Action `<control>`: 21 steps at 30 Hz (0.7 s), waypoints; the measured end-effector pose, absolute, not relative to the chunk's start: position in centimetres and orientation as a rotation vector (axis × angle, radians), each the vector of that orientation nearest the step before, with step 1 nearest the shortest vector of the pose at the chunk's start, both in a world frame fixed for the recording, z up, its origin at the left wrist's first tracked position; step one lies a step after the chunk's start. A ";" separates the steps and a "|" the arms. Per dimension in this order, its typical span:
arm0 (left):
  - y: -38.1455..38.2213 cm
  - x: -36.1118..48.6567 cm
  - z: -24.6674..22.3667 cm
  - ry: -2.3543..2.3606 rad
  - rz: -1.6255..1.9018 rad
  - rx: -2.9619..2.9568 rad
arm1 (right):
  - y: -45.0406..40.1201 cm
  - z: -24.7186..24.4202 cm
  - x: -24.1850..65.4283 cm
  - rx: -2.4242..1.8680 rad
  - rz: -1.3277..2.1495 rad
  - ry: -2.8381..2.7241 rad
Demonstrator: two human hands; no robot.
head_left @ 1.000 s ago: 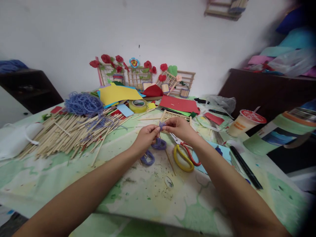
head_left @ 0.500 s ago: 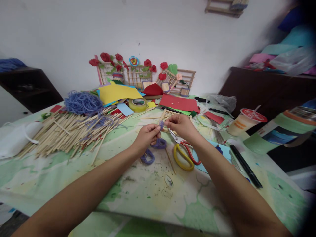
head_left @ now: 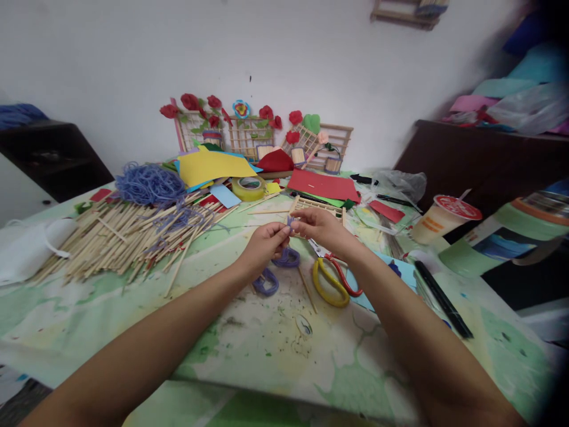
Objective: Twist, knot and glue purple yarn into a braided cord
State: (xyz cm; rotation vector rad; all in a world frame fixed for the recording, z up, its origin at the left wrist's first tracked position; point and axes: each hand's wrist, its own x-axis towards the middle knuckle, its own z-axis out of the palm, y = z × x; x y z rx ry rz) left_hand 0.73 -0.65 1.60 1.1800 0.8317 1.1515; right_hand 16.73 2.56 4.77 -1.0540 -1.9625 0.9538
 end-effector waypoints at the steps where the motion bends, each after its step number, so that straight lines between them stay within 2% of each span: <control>1: -0.7 0.7 1.7 0.825 1.151 1.166 | 2.6 4.7 16.7 -1.012 1.008 -2.002; 5: -0.7 0.6 1.7 0.796 1.111 1.142 | 2.4 4.5 16.5 -0.903 1.151 -2.033; 16: -0.6 0.8 1.1 0.868 1.030 1.201 | 2.5 4.3 15.9 -0.985 1.201 -1.799; 21: -0.3 0.6 0.9 1.066 1.091 1.576 | 2.9 3.4 15.4 -1.091 1.141 -1.681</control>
